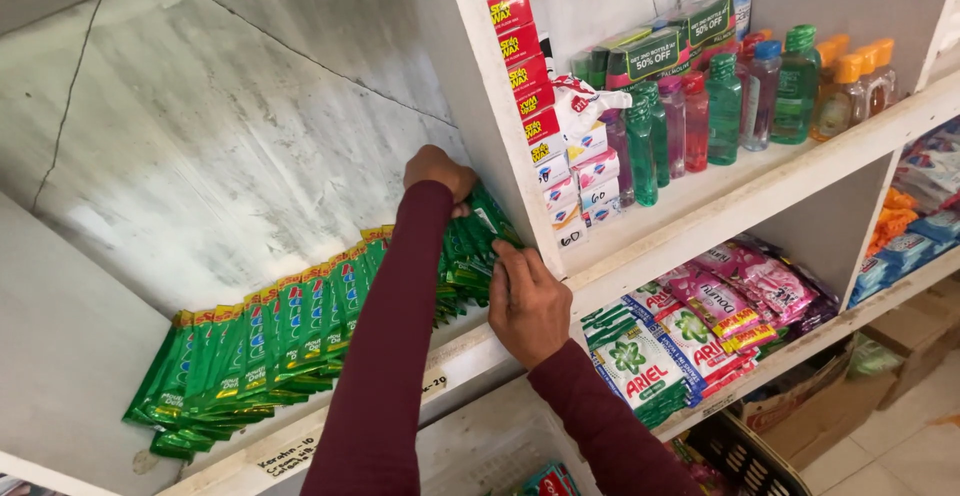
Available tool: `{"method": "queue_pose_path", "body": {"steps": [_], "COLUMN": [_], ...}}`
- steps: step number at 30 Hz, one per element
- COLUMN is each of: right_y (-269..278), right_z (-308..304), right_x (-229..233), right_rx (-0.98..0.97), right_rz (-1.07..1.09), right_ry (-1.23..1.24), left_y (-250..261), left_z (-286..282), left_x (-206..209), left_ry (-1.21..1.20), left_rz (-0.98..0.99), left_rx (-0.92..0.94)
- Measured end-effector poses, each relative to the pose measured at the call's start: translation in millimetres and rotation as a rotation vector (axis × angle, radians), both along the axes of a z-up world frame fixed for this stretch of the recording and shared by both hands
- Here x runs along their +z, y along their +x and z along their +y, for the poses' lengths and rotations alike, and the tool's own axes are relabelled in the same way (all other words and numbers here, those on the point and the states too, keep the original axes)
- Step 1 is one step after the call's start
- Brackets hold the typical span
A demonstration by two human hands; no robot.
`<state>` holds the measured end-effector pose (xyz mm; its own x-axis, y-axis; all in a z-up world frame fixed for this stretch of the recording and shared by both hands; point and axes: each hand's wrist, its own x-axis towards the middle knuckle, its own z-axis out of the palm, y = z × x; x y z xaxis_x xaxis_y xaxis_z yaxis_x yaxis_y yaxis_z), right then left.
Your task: The person repeatedly picks up green sachets from a white plastic basket and places them onto a shelf, arranging them in neat rows. The person also handles other items in the basket, including red and yellow packets, before returning to the green sachets.
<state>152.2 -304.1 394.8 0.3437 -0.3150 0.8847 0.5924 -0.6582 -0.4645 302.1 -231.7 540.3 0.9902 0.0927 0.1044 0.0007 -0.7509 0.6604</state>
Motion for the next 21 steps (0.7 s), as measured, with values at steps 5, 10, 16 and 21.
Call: {"method": "queue_pose_path", "body": {"steps": [5, 10, 16, 21], "right_y": [1.6, 1.2, 4.1, 8.1], "right_z": [-0.6, 0.9, -0.9, -0.7], "right_x": [-1.5, -0.4, -5.7, -11.5], "right_rx": [-0.001, -0.007, -0.015, 0.028], "right_rz": [-0.02, -0.011, 0.011, -0.065], "right_ry": [-0.008, -0.008, -0.011, 0.008], "left_y": [8.2, 0.5, -5.4, 6.7], "left_z": [-3.9, 5.2, -1.5, -3.6], "left_x": [0.3, -13.6, -27.2, -53.8], "left_ry": [0.046, 0.044, 0.114, 0.203], "left_rz": [0.024, -0.009, -0.096, -0.239], "left_rx": [-0.021, -0.027, 0.005, 0.054]}}
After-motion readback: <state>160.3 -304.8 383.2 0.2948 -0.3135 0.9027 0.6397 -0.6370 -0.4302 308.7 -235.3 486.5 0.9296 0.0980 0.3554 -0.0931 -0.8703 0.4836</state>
